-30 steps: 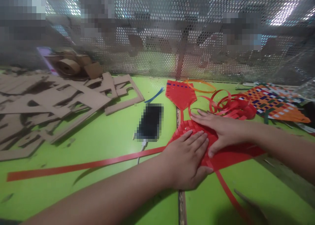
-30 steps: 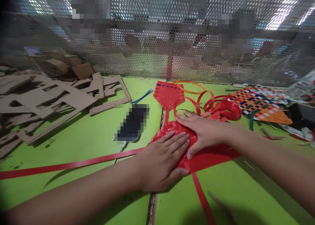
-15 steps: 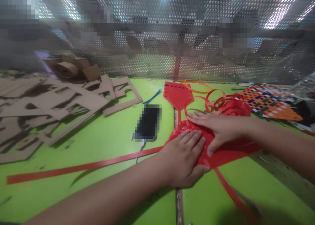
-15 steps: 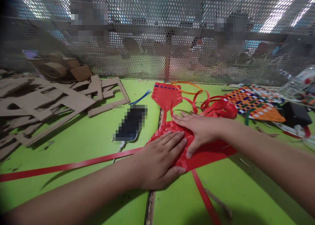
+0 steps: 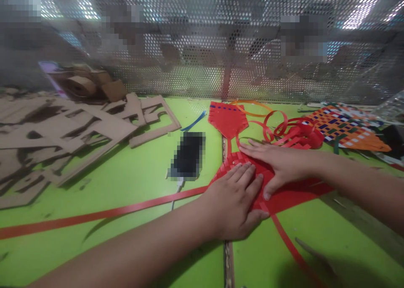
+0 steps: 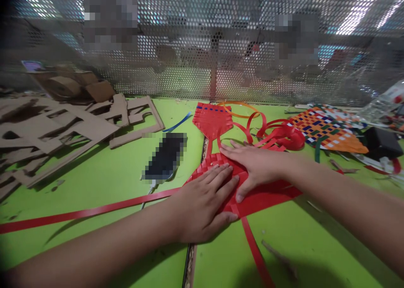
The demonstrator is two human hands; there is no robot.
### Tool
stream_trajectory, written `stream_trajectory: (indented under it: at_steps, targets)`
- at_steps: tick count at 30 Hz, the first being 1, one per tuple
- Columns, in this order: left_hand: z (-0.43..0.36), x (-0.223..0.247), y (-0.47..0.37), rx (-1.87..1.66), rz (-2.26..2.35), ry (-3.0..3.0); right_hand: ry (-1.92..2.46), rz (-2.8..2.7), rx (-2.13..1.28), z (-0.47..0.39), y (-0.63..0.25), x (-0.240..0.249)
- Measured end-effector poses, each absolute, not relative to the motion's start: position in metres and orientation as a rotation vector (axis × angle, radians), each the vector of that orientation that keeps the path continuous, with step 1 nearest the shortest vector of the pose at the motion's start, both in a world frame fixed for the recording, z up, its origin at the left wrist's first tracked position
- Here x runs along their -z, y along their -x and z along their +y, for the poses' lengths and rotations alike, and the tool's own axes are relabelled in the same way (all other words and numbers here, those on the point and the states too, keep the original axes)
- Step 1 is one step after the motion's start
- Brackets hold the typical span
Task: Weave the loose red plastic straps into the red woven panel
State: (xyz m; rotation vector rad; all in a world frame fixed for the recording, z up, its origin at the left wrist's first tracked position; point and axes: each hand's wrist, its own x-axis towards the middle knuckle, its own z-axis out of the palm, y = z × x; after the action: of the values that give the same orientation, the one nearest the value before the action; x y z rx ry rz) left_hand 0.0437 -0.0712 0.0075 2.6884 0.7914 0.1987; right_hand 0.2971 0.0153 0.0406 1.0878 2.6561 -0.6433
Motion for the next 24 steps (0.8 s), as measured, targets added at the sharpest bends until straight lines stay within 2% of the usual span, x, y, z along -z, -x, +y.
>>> stream_trajectory:
  at_steps: [6,11,13,17,24]
  targets:
    - [-0.072,-0.006,-0.045,-0.186,0.833,-2.689,-1.15,2.66,0.583,0.014,-0.288,-0.041]
    - [-0.073,-0.006,-0.044,-0.174,0.85,-2.725,-1.243,2.893,0.448,-0.014,-0.299,-0.049]
    - [-0.073,-0.006,-0.044,-0.175,0.845,-2.725,-1.288,2.975,0.54,-0.037,-0.308,-0.058]
    - [-0.072,-0.006,-0.045,-0.151,0.839,-2.699,-1.145,2.691,1.042,-0.081,-0.318,-0.071]
    - [-0.071,-0.005,-0.044,-0.146,0.838,-2.718,-1.181,2.554,1.216,-0.096,-0.314,-0.048]
